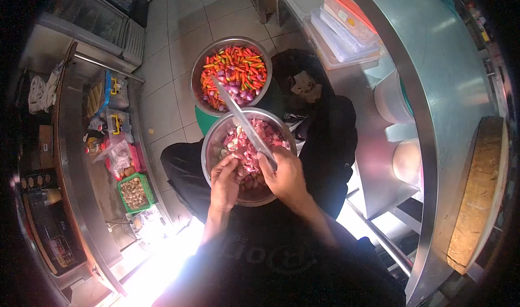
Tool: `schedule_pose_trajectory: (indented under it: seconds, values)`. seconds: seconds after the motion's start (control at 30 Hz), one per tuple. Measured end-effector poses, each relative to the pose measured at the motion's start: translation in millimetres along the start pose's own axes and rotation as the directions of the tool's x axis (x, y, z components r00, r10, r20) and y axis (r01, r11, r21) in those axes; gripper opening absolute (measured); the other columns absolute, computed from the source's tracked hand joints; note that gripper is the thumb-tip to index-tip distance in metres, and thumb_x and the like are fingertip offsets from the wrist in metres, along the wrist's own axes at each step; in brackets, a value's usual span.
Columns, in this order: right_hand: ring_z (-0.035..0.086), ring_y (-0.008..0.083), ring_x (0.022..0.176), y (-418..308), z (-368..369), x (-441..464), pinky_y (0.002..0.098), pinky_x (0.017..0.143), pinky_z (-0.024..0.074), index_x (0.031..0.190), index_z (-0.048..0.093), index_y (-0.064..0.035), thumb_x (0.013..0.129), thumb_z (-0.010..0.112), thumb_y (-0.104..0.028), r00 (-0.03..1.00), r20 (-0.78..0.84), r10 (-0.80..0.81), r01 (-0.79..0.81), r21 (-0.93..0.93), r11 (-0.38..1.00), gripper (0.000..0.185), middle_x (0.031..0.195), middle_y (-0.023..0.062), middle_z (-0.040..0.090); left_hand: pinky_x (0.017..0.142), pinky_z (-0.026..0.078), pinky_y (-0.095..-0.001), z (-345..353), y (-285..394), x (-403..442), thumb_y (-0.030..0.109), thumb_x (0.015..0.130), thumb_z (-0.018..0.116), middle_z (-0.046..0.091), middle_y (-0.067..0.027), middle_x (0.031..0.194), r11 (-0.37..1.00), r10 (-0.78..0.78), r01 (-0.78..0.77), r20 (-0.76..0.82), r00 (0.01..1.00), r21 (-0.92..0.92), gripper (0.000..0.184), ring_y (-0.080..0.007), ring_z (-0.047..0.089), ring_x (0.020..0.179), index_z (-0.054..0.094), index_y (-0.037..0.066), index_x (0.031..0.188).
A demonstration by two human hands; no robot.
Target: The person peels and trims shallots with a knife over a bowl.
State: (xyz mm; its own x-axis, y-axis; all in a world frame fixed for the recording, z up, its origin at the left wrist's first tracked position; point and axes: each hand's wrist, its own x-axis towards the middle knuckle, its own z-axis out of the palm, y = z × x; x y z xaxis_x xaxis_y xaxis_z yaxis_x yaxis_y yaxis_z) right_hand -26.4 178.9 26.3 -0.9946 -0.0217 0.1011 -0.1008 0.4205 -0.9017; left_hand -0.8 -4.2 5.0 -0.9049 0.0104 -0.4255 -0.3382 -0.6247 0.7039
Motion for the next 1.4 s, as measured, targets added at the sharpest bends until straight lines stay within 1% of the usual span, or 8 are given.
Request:
schedule_pose_trajectory:
  seconds: [0.2,0.37,0.47,0.6,0.77,1.0,1.07,1.4]
  values:
    - [0.068,0.0464,0.083,-3.4,1.9,-1.6,0.0506,0.073,0.0537,0.101,0.068,0.0022,0.091,0.074,-0.014,0.995,0.039,-0.09,0.093,-0.088,0.992,0.02,0.093,0.0245,0.067,0.078,0.049,-0.0218,14.1,1.9,-2.7,0.007,0.104,0.064,0.07,0.0008,0.107,0.995,0.02,-0.009,-0.12,0.993,0.097,0.018,-0.0047,0.06,0.084,0.071,0.002,0.12]
    - [0.067,0.0465,0.088,-22.5,-3.6,3.3,0.0512,0.078,0.0537,0.108,0.064,0.0037,0.091,0.069,-0.012,0.993,0.088,-0.084,0.081,0.038,0.996,0.023,0.094,0.0248,0.065,0.084,0.051,-0.0234,8.3,-4.5,3.0,0.003,0.1,0.07,0.069,-0.003,0.111,0.958,0.168,-0.154,-0.038,0.985,0.241,0.023,-0.0075,0.061,0.092,0.065,0.001,0.123]
    - [0.067,0.0445,0.086,-13.5,0.4,2.1,0.046,0.076,0.054,0.105,0.064,0.0042,0.088,0.071,-0.007,0.982,0.094,-0.166,0.169,-0.03,0.985,0.021,0.094,0.0229,0.066,0.086,0.052,-0.0245,13.6,-4.1,-0.1,0.002,0.1,0.071,0.069,-0.0042,0.11,0.913,0.2,-0.187,0.003,0.98,0.363,0.022,-0.0094,0.062,0.096,0.065,0.0,0.122]
    - [0.064,0.0497,0.088,-5.1,3.6,1.0,0.0537,0.077,0.0518,0.105,0.059,0.0042,0.091,0.068,-0.01,0.984,0.106,-0.14,0.139,0.02,0.99,0.022,0.094,0.0257,0.062,0.083,0.052,-0.0237,12.6,-4.8,-3.2,0.005,0.102,0.07,0.069,-0.0044,0.11,0.922,0.175,-0.165,0.003,0.985,0.35,0.021,-0.0083,0.062,0.094,0.065,0.0,0.122]
    - [0.063,0.0508,0.087,-5.7,3.9,0.2,0.0543,0.075,0.0505,0.1,0.057,0.0037,0.09,0.068,-0.009,0.994,0.064,-0.09,0.089,0.013,0.996,0.02,0.094,0.0271,0.061,0.065,0.048,-0.0207,16.3,-2.9,-2.4,0.008,0.106,0.066,0.07,-0.0029,0.106,0.971,0.068,-0.07,0.018,0.998,0.229,0.019,-0.0065,0.061,0.08,0.065,0.001,0.123]
    - [0.063,0.0508,0.086,-7.8,2.8,-0.5,0.0533,0.074,0.0505,0.099,0.057,0.0035,0.09,0.068,-0.008,0.992,0.071,-0.108,0.107,0.021,0.994,0.019,0.092,0.0268,0.06,0.063,0.047,-0.0224,9.9,-1.8,-0.8,0.009,0.107,0.061,0.07,-0.0032,0.103,0.977,-0.069,0.081,-0.067,0.995,0.198,0.019,-0.0083,0.06,0.073,0.066,0.002,0.124]
    - [0.063,0.0507,0.086,-4.0,2.9,-0.9,0.0536,0.074,0.0509,0.1,0.057,0.0035,0.09,0.068,-0.009,0.993,0.043,-0.113,0.113,0.016,0.994,0.019,0.093,0.0263,0.061,0.062,0.045,-0.0226,5.0,-0.3,-0.2,0.013,0.109,0.058,0.071,-0.0034,0.1,0.993,-0.114,0.115,-0.044,0.993,0.033,0.021,-0.0084,0.06,0.071,0.067,0.002,0.125]
    - [0.066,0.0499,0.092,-2.8,-8.4,-0.1,0.0541,0.077,0.0547,0.109,0.062,0.003,0.089,0.067,-0.008,0.999,0.041,0.011,-0.004,-0.167,0.986,0.023,0.102,0.0258,0.065,0.064,0.045,-0.0216,12.1,3.5,-1.7,0.005,0.106,0.057,0.068,0.0009,0.097,0.997,-0.038,0.049,-0.169,0.985,0.06,0.028,-0.0081,0.059,0.071,0.066,0.003,0.133]
